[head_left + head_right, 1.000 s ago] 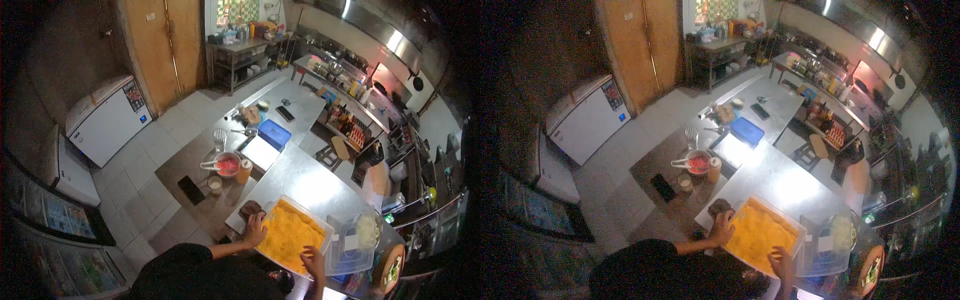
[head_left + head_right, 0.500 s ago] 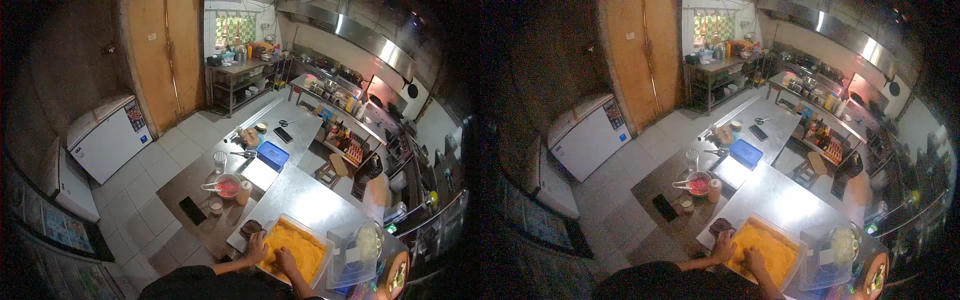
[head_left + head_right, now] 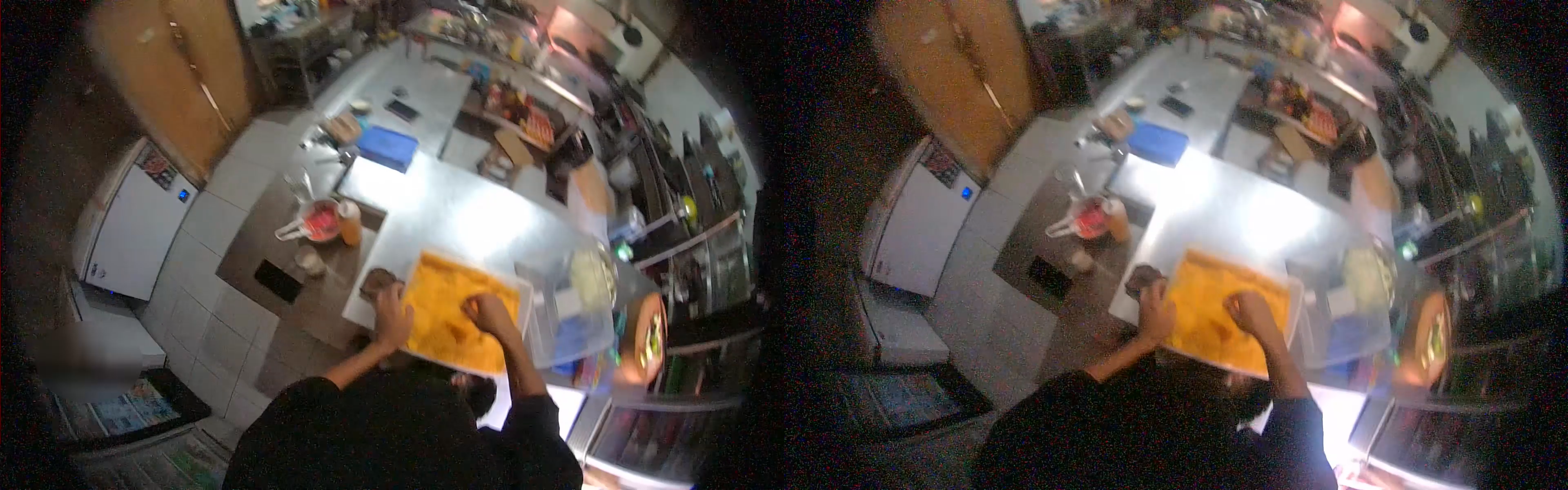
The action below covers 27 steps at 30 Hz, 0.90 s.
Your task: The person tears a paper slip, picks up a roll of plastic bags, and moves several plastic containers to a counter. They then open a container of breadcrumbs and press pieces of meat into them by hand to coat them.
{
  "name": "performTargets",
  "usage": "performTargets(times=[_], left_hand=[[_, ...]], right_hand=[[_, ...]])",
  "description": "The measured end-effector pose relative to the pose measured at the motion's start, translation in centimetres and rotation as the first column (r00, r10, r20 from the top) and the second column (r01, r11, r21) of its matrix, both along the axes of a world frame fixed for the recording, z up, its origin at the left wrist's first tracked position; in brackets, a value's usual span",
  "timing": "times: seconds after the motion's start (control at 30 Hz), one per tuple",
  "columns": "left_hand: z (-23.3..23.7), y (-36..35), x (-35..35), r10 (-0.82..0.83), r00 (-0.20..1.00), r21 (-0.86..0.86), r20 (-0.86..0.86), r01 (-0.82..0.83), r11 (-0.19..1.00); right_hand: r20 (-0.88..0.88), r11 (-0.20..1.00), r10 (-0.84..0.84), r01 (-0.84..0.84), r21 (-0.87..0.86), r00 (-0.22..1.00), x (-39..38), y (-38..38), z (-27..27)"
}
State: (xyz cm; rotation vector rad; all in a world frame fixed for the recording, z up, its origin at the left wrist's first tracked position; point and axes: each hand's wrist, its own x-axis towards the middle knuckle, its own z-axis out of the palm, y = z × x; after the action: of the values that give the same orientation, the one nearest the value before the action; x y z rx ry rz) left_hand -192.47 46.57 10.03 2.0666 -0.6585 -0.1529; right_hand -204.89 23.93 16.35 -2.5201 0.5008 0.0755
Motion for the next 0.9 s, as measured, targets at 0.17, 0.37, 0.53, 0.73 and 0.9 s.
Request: performTargets(times=[0.17, 0.37, 0.53, 0.73, 0.9], left_hand=[[-2.6, -0.3, 0.4, 0.007, 0.998, -0.083, 0.069, -0.001, 0.997], [-1.7, 0.1, 0.4, 0.009, 1.000, -0.071, 0.007, -0.008, 0.997], [-1.6, 0.1, 0.2, 0.038, 0.996, -0.173, -0.076, -0.051, 0.984], [-1.8, 0.0, 0.3, 0.053, 0.998, -0.185, -0.030, -0.058, 0.981], [-1.2, 0.0, 0.3, 0.051, 0.998, -0.175, -0.025, -0.054, 0.983]], right_hand=[[0.024, 0.994, -0.087, 0.085, 0.071, 0.996, 0.2, -0.1, 0.7], [0.051, 0.993, 0.070, -0.075, 0.089, 0.996, 1.8, 7.1, -1.1], [0.177, 0.934, 0.355, -0.338, -0.117, 0.918, 2.4, 10.1, -3.5], [-0.034, 0.955, 0.275, -0.269, 0.124, 0.961, 1.6, 6.7, -5.6], [0.267, 0.983, 0.179, -0.162, -0.081, 0.947, 1.5, 7.1, -0.4]])
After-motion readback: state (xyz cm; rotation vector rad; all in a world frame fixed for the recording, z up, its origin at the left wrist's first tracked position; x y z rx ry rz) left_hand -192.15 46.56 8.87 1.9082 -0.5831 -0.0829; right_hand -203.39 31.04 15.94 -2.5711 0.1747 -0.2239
